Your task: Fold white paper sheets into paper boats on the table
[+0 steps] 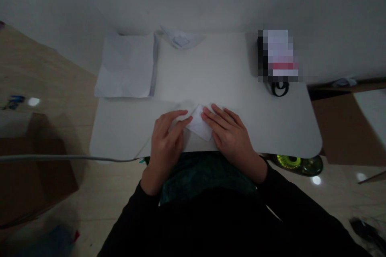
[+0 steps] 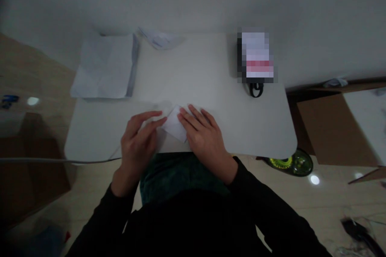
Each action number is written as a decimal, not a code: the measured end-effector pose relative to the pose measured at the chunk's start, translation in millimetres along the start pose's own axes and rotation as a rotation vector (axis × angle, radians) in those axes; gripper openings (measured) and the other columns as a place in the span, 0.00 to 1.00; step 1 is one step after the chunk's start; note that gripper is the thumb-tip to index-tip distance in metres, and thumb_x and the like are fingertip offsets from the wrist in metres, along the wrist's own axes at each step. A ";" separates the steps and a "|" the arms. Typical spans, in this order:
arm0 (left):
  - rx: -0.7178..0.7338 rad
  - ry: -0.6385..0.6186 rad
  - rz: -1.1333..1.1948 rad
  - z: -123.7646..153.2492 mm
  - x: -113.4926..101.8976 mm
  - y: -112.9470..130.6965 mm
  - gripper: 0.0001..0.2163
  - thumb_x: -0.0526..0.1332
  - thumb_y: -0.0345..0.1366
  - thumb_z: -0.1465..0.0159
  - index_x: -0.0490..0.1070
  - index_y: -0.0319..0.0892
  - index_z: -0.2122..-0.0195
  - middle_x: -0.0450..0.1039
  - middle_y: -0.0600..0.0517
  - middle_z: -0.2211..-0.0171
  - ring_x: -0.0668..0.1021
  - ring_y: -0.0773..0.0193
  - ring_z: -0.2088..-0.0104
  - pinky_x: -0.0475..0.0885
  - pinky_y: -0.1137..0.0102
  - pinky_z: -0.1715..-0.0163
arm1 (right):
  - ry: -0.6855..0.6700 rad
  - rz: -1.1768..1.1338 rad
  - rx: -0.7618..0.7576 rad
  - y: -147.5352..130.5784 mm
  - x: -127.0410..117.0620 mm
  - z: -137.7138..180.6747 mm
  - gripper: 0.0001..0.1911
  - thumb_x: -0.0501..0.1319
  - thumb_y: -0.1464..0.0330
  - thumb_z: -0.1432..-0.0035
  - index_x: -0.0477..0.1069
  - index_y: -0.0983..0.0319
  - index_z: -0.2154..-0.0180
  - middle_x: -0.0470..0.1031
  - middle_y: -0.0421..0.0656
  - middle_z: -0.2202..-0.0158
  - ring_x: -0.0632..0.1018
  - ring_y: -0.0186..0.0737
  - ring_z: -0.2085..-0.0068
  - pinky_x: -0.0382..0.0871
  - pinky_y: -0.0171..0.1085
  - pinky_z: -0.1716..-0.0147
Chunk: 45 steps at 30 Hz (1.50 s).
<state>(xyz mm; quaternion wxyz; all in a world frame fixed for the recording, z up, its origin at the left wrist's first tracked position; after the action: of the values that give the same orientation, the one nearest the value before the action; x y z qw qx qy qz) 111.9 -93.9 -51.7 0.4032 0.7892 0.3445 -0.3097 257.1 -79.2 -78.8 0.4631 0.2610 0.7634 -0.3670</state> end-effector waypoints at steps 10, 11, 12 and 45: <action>0.150 -0.156 -0.199 2.8 28.9 34.9 0.15 0.60 0.32 0.31 0.73 0.37 0.43 0.80 0.42 0.47 0.80 0.52 0.49 0.74 0.57 0.50 | -0.024 -0.027 0.009 -0.5 0.7 1.5 0.22 0.51 0.77 0.30 0.71 0.62 0.40 0.70 0.43 0.32 0.67 0.44 0.30 0.61 0.51 0.31; 0.151 -0.170 -0.216 5.1 27.5 33.7 0.16 0.60 0.32 0.31 0.72 0.38 0.42 0.80 0.43 0.46 0.79 0.53 0.48 0.73 0.57 0.49 | -0.008 -0.015 0.006 -2.2 -0.1 2.1 0.22 0.51 0.77 0.30 0.72 0.63 0.40 0.70 0.45 0.32 0.67 0.45 0.30 0.62 0.51 0.32; 0.155 -0.181 -0.226 7.2 26.3 33.1 0.18 0.60 0.32 0.31 0.72 0.38 0.41 0.79 0.43 0.45 0.79 0.53 0.48 0.72 0.57 0.49 | 0.017 0.004 0.010 -4.0 -1.2 3.1 0.21 0.51 0.76 0.30 0.73 0.64 0.42 0.70 0.47 0.32 0.68 0.47 0.30 0.63 0.52 0.33; 0.300 -0.135 -0.176 45.8 -0.2 36.7 0.11 0.67 0.40 0.32 0.75 0.41 0.52 0.84 0.50 0.57 0.82 0.59 0.57 0.62 0.59 0.53 | 0.073 -0.075 -0.167 -49.8 5.4 15.0 0.22 0.57 0.72 0.35 0.75 0.75 0.44 0.76 0.63 0.42 0.74 0.57 0.36 0.71 0.58 0.36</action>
<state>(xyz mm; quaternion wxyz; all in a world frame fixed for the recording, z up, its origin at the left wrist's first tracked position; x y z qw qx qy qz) 131.3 -149.0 -58.1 0.2744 0.7846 0.3346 -0.4440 225.7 -120.5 -72.4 0.4409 0.2058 0.8170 -0.3094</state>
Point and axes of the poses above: each hand's wrist, its own z-axis away from the middle knuckle, its own x-axis out of the palm, y = z × x, the point moved 9 cm from there along -z, towards the middle knuckle
